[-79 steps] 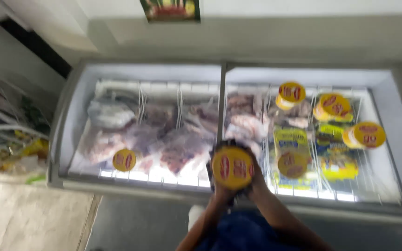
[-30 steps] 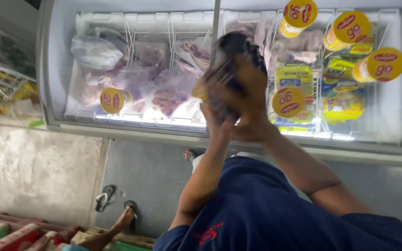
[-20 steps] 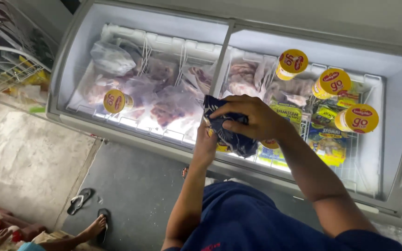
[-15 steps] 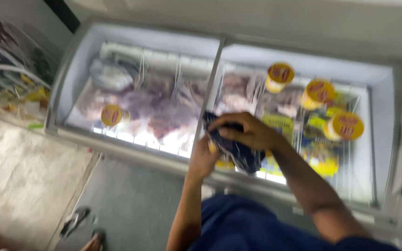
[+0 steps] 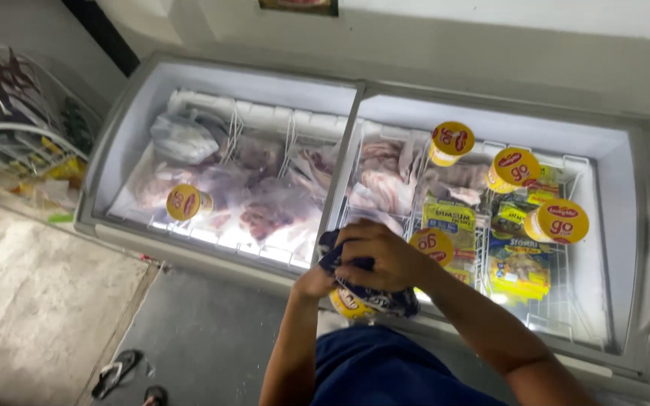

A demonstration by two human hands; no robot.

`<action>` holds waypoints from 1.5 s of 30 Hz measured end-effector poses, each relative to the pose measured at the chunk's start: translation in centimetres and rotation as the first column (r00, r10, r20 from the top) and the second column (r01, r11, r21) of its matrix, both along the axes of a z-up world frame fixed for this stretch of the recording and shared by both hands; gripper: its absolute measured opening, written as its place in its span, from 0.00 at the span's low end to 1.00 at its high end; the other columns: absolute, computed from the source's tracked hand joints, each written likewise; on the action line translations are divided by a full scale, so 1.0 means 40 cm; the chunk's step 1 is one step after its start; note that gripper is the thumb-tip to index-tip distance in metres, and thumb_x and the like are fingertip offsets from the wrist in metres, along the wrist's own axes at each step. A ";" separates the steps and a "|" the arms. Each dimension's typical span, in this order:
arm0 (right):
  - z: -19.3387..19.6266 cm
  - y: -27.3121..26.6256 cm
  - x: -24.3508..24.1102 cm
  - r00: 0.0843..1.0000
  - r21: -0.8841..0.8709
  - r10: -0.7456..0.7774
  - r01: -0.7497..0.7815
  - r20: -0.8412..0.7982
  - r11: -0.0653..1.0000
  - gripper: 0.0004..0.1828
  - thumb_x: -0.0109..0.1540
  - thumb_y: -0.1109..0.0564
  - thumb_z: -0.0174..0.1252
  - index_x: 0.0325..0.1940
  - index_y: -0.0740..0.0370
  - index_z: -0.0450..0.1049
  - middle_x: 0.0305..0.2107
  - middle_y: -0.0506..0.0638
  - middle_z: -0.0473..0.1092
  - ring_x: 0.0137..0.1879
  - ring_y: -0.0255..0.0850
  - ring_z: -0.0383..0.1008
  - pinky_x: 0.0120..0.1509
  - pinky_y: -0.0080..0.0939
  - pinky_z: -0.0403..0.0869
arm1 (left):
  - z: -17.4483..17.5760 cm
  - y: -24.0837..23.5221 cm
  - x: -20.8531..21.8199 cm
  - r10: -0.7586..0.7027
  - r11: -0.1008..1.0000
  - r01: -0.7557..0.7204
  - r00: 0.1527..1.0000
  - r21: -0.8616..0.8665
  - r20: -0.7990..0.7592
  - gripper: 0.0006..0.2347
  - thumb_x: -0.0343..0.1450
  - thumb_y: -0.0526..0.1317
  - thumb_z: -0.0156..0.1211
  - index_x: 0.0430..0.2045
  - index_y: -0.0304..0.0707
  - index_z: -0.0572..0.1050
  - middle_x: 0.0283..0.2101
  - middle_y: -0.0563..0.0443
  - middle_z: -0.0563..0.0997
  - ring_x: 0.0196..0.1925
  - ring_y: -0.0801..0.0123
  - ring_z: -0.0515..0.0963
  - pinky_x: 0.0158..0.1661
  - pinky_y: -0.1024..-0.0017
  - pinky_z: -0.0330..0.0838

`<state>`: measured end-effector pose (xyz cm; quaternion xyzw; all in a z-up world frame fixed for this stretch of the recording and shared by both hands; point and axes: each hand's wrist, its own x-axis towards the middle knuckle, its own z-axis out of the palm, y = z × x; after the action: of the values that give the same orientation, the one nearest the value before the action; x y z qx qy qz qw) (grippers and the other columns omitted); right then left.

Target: The person wipes down instant noodle cups and arranges them on a shelf above a freezer.

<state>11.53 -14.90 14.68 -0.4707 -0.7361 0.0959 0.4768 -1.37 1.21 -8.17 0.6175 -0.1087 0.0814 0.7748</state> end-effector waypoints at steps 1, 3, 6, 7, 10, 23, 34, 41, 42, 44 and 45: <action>-0.048 0.006 0.018 1.000 -0.014 0.005 -0.005 -0.012 1.000 0.12 0.67 0.51 0.56 0.37 0.62 0.74 0.39 0.57 0.73 0.45 0.50 0.74 0.52 0.46 0.71 | -0.009 -0.015 -0.001 0.005 1.000 -0.005 1.000 -0.014 -0.012 0.27 0.62 0.35 0.73 0.58 0.31 0.72 0.57 0.48 0.79 0.61 0.62 0.78 0.60 0.64 0.74; -0.146 0.024 0.046 0.998 -0.130 -0.031 0.025 -0.046 0.991 0.18 0.65 0.51 0.61 0.26 0.63 0.70 0.25 0.54 0.67 0.34 0.46 0.71 0.41 0.44 0.69 | -0.022 -0.035 -0.009 -0.133 0.985 0.090 0.940 -0.147 -0.315 0.21 0.67 0.35 0.72 0.53 0.23 0.76 0.51 0.42 0.84 0.54 0.56 0.82 0.56 0.60 0.76; -0.214 0.071 0.093 0.936 -0.286 -0.190 0.102 -0.297 0.953 0.19 0.70 0.51 0.55 0.28 0.63 0.66 0.22 0.50 0.63 0.25 0.41 0.66 0.35 0.40 0.66 | 0.182 -0.035 0.012 0.054 0.967 0.079 0.865 0.241 -0.499 0.23 0.65 0.38 0.75 0.53 0.28 0.77 0.49 0.44 0.84 0.52 0.61 0.82 0.55 0.64 0.76; -0.159 0.095 0.082 0.937 -0.281 -0.194 0.110 -0.291 0.953 0.19 0.70 0.51 0.55 0.28 0.63 0.66 0.22 0.50 0.63 0.25 0.41 0.66 0.35 0.40 0.66 | 0.154 0.007 0.027 0.050 0.966 0.083 0.869 0.246 -0.493 0.23 0.65 0.38 0.75 0.53 0.28 0.77 0.49 0.44 0.84 0.52 0.61 0.82 0.55 0.64 0.76; -0.045 0.105 -0.034 0.904 -0.397 -0.302 0.169 -0.301 0.902 0.16 0.70 0.47 0.54 0.38 0.62 0.72 0.28 0.51 0.69 0.36 0.42 0.73 0.44 0.42 0.72 | 0.066 0.051 -0.049 0.161 0.974 -0.083 0.907 0.210 -0.389 0.24 0.63 0.36 0.75 0.53 0.29 0.75 0.50 0.44 0.83 0.54 0.63 0.80 0.55 0.63 0.74; 0.106 0.339 0.046 0.949 -0.326 -0.287 0.314 0.129 0.892 0.22 0.66 0.40 0.57 0.57 0.52 0.78 0.40 0.52 0.80 0.43 0.44 0.81 0.50 0.43 0.77 | 0.303 0.216 0.079 -0.012 0.951 0.029 0.998 -0.308 0.059 0.39 0.58 0.57 0.79 0.59 0.35 0.67 0.58 0.45 0.76 0.62 0.59 0.76 0.61 0.59 0.72; 0.047 0.347 0.094 0.621 -0.368 -0.452 0.269 -0.641 0.890 0.26 0.74 0.44 0.49 0.70 0.62 0.68 0.52 0.54 0.73 0.56 0.41 0.74 0.61 0.41 0.73 | 0.437 0.273 0.107 0.530 0.670 -0.722 0.627 0.171 0.571 0.41 0.59 0.58 0.78 0.61 0.31 0.67 0.58 0.42 0.75 0.59 0.55 0.75 0.59 0.60 0.68; -0.297 0.327 0.107 -0.161 0.005 -0.018 -0.141 -0.987 0.990 0.29 0.74 0.44 0.38 0.76 0.58 0.60 0.68 0.52 0.66 0.73 0.41 0.66 0.77 0.42 0.65 | 0.432 0.225 0.121 0.530 0.304 -0.927 0.357 0.221 0.769 0.42 0.64 0.62 0.72 0.66 0.38 0.59 0.69 0.40 0.66 0.77 0.49 0.59 0.74 0.50 0.49; -0.363 0.321 0.099 -0.297 0.080 0.030 -0.158 -0.955 0.984 0.29 0.74 0.44 0.37 0.77 0.57 0.58 0.70 0.51 0.65 0.75 0.41 0.65 0.79 0.42 0.63 | 0.428 0.211 0.121 0.521 0.281 -0.922 0.380 0.267 0.764 0.40 0.67 0.58 0.74 0.67 0.39 0.58 0.71 0.40 0.65 0.80 0.50 0.58 0.73 0.53 0.48; -0.332 0.288 0.078 -0.267 0.076 0.034 -0.150 -0.963 0.986 0.29 0.74 0.43 0.37 0.77 0.57 0.59 0.69 0.51 0.65 0.75 0.41 0.65 0.79 0.43 0.64 | 0.431 0.191 0.116 0.490 0.365 -0.887 0.441 0.282 0.752 0.40 0.66 0.57 0.74 0.68 0.39 0.58 0.71 0.42 0.66 0.79 0.52 0.59 0.74 0.54 0.47; -0.310 0.286 0.082 -0.234 0.075 0.039 -0.146 -0.971 0.986 0.29 0.73 0.43 0.37 0.76 0.57 0.59 0.69 0.51 0.65 0.74 0.41 0.65 0.79 0.44 0.64 | 0.437 0.187 0.129 0.453 0.440 -0.848 0.495 0.297 0.742 0.40 0.66 0.55 0.74 0.68 0.40 0.58 0.72 0.43 0.67 0.78 0.54 0.60 0.75 0.55 0.47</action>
<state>14.80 -3.44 2.29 -0.1770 -0.1138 0.4882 0.8470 3.79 8.69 9.30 0.7730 -0.0887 0.5256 0.3440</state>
